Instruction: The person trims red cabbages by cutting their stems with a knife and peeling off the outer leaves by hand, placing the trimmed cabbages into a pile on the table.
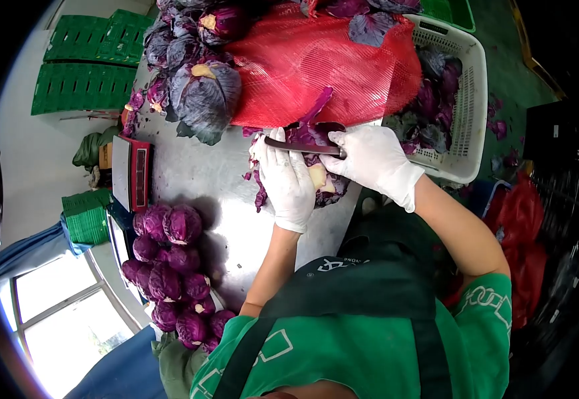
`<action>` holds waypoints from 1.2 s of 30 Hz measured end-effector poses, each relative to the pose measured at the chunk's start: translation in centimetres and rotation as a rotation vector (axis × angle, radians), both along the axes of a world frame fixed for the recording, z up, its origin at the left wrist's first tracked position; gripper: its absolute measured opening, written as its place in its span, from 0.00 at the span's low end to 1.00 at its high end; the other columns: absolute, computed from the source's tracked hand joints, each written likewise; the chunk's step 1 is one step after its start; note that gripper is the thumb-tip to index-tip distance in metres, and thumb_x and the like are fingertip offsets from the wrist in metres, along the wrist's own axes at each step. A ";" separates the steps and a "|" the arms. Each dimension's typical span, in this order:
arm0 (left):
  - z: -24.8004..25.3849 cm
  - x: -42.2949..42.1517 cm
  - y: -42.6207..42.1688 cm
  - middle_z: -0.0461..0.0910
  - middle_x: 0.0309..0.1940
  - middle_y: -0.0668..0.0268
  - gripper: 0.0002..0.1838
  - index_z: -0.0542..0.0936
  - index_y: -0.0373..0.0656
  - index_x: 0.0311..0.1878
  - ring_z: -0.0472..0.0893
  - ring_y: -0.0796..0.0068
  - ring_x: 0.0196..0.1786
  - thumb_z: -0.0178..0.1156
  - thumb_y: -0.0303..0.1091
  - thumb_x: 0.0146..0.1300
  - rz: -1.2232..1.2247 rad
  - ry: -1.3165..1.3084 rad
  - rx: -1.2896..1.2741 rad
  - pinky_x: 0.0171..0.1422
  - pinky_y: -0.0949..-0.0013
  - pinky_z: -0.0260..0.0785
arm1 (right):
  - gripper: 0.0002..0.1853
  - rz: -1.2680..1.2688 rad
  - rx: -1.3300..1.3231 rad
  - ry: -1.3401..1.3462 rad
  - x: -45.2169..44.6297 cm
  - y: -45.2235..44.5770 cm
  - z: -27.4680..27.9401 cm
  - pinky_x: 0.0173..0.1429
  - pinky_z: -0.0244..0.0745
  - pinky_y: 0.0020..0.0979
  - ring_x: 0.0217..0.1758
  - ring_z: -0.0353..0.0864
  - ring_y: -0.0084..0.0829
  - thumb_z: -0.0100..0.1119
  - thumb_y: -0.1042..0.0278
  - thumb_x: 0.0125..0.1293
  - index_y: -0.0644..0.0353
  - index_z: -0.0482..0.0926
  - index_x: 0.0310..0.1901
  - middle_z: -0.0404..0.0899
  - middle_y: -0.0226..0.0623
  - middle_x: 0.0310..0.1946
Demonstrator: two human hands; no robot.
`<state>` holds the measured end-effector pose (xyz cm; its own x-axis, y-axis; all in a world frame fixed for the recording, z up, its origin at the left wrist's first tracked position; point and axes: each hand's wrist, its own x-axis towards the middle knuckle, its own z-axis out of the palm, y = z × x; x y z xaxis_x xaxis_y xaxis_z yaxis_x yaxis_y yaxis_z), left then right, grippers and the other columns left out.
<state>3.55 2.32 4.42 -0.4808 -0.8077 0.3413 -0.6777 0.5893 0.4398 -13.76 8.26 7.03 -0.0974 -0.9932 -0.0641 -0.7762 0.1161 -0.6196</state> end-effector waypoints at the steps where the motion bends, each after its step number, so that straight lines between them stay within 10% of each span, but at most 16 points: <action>1: -0.1 0.0 0.0 0.72 0.60 0.38 0.21 0.70 0.23 0.63 0.67 0.35 0.66 0.48 0.29 0.72 -0.001 -0.005 -0.011 0.75 0.43 0.53 | 0.18 0.009 0.014 0.107 0.2 -0.3 -0.1 0.39 0.80 0.41 0.32 0.86 0.42 0.64 0.52 0.60 0.57 0.85 0.43 0.84 0.41 0.27; 8: -0.6 1.4 0.2 0.70 0.66 0.46 0.24 0.70 0.33 0.68 0.63 0.43 0.73 0.47 0.33 0.73 0.047 -0.009 0.094 0.77 0.46 0.50 | 0.13 -0.343 0.049 0.071 -5.3 -3.4 -11.0 0.44 0.80 0.47 0.35 0.85 0.50 0.59 0.60 0.63 0.56 0.85 0.44 0.84 0.50 0.32; 14: 0.2 5.5 0.2 0.69 0.61 0.46 0.25 0.67 0.37 0.71 0.62 0.42 0.70 0.47 0.36 0.75 0.309 0.157 0.473 0.76 0.47 0.50 | 0.26 -0.490 -0.294 -0.568 3.2 0.7 -5.4 0.47 0.79 0.38 0.38 0.84 0.45 0.63 0.52 0.68 0.58 0.75 0.62 0.81 0.43 0.32; 20: 2.6 4.9 -0.3 0.69 0.60 0.46 0.31 0.65 0.39 0.73 0.64 0.42 0.69 0.54 0.46 0.72 0.162 -0.464 0.037 0.74 0.47 0.51 | 0.22 -0.314 -0.387 -0.360 4.6 -1.8 -7.4 0.54 0.75 0.42 0.51 0.80 0.51 0.54 0.54 0.74 0.63 0.73 0.59 0.78 0.51 0.48; 24: -1.0 4.6 -1.3 0.69 0.62 0.50 0.35 0.65 0.42 0.73 0.64 0.46 0.71 0.57 0.51 0.69 -0.106 0.050 0.200 0.75 0.43 0.50 | 0.18 -0.294 -0.283 -0.401 2.8 -1.0 -6.4 0.51 0.76 0.41 0.48 0.80 0.50 0.52 0.56 0.76 0.58 0.76 0.59 0.78 0.46 0.45; 36: -0.9 2.4 0.3 0.70 0.64 0.52 0.29 0.72 0.43 0.68 0.68 0.52 0.68 0.61 0.44 0.66 -0.055 0.007 0.063 0.75 0.47 0.50 | 0.30 -0.212 -0.211 -0.116 4.4 5.1 -5.4 0.30 0.77 0.40 0.28 0.84 0.44 0.50 0.58 0.75 0.53 0.59 0.76 0.84 0.41 0.32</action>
<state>5.96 2.66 3.54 -0.5226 -0.8003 0.2941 -0.6417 0.5963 0.4823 -9.36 13.40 1.65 -0.3075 -0.9441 0.1188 -0.6712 0.1267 -0.7303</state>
